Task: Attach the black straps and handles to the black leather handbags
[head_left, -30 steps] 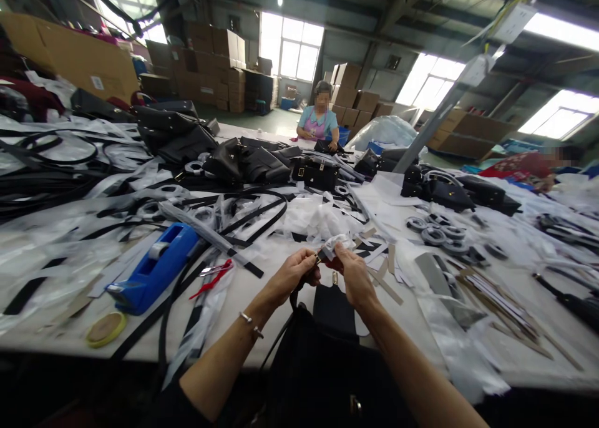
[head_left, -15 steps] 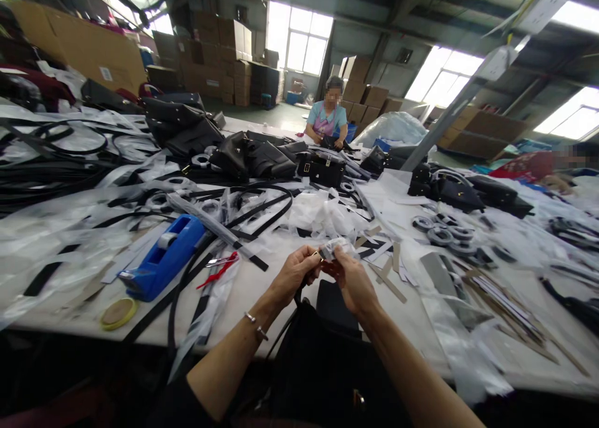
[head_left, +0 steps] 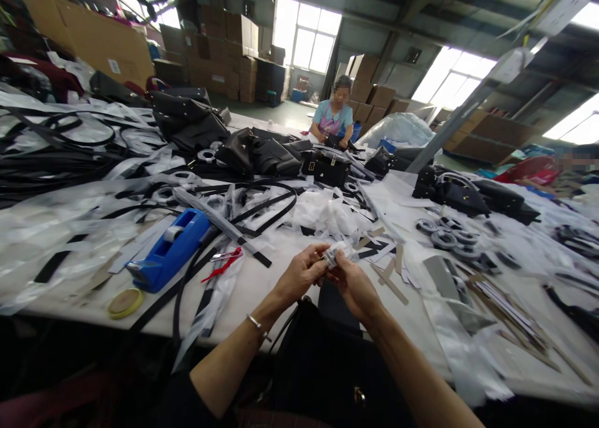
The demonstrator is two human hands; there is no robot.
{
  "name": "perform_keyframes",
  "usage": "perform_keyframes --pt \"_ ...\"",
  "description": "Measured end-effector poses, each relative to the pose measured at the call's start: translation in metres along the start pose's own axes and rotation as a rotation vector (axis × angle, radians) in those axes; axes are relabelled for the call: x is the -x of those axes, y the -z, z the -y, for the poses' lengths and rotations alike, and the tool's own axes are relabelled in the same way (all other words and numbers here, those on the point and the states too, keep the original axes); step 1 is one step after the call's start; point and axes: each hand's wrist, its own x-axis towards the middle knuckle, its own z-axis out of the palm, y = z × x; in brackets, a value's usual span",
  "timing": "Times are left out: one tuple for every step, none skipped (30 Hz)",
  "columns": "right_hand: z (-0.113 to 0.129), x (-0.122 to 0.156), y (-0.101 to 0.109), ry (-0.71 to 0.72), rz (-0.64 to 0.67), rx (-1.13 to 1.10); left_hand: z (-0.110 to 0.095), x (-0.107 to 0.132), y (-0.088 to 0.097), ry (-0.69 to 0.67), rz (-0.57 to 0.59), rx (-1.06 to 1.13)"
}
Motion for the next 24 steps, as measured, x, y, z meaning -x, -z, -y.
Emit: perform_keyframes --pt "0.002 0.000 0.001 -0.013 0.006 -0.017 -0.002 0.000 0.001 -0.004 0.020 -0.014" --pt "0.004 0.000 0.003 -0.028 0.008 -0.033 -0.003 0.001 0.002 -0.013 0.027 -0.021" --pt "0.006 0.000 0.004 -0.041 0.012 -0.040 -0.003 0.002 0.002 -0.023 0.025 -0.023" --pt "0.007 0.001 0.005 -0.045 0.023 -0.028 -0.003 0.002 0.002 -0.033 0.020 -0.021" --pt "0.008 0.001 0.007 -0.038 0.040 0.010 -0.003 0.003 0.002 -0.043 0.009 -0.015" --pt "0.007 0.001 0.009 -0.018 0.056 0.078 -0.003 0.004 0.001 -0.052 -0.005 -0.006" --pt "0.007 0.002 0.011 0.014 0.073 0.176 -0.003 0.004 0.000 -0.059 -0.020 0.006" --pt "0.006 0.002 0.012 0.051 0.089 0.292 -0.002 0.005 -0.002 -0.063 -0.035 0.021" --pt "0.004 0.002 0.014 0.087 0.103 0.412 -0.002 0.006 -0.003 -0.061 -0.045 0.035" --pt "0.003 0.003 0.016 0.121 0.111 0.522 -0.001 0.006 -0.004 -0.055 -0.049 0.046" --pt "0.003 0.003 0.018 0.151 0.121 0.613 -0.001 0.007 -0.004 -0.048 -0.049 0.050" --pt "0.003 0.004 0.019 0.178 0.137 0.686 0.000 0.007 -0.004 -0.042 -0.050 0.047" --pt "0.003 0.005 0.019 0.200 0.151 0.745 0.001 0.007 -0.004 -0.039 -0.055 0.039" --pt "0.005 0.007 0.020 0.213 0.163 0.796 0.002 0.008 -0.003 -0.038 -0.068 0.030" --pt "0.006 0.009 0.019 0.220 0.170 0.846 0.003 0.008 -0.002 -0.040 -0.091 0.025" --pt "0.008 0.011 0.019 0.223 0.165 0.896 0.005 0.008 -0.001 -0.043 -0.124 0.027" --pt "0.009 0.013 0.018 0.223 0.147 0.947 0.006 0.008 -0.001 -0.046 -0.161 0.034" --pt "0.009 0.016 0.018 0.222 0.119 0.992 0.007 0.008 0.000 -0.046 -0.197 0.047" --pt "0.009 0.017 0.017 0.220 0.093 1.019 0.009 0.008 0.001 -0.047 -0.230 0.063" --pt "0.008 0.018 0.017 0.214 0.079 1.018 0.010 0.008 0.001 -0.050 -0.258 0.076" --pt "0.006 0.018 0.016 0.195 0.078 0.981 0.011 0.008 0.001 -0.052 -0.277 0.088" --pt "0.004 0.018 0.017 0.157 0.088 0.906 0.013 0.007 0.000 -0.055 -0.289 0.099" --pt "0.000 0.017 0.017 0.109 0.094 0.797 0.014 0.007 0.000 -0.061 -0.295 0.109" --pt "-0.003 0.015 0.018 0.057 0.088 0.666 0.015 0.007 -0.001 -0.069 -0.299 0.118"
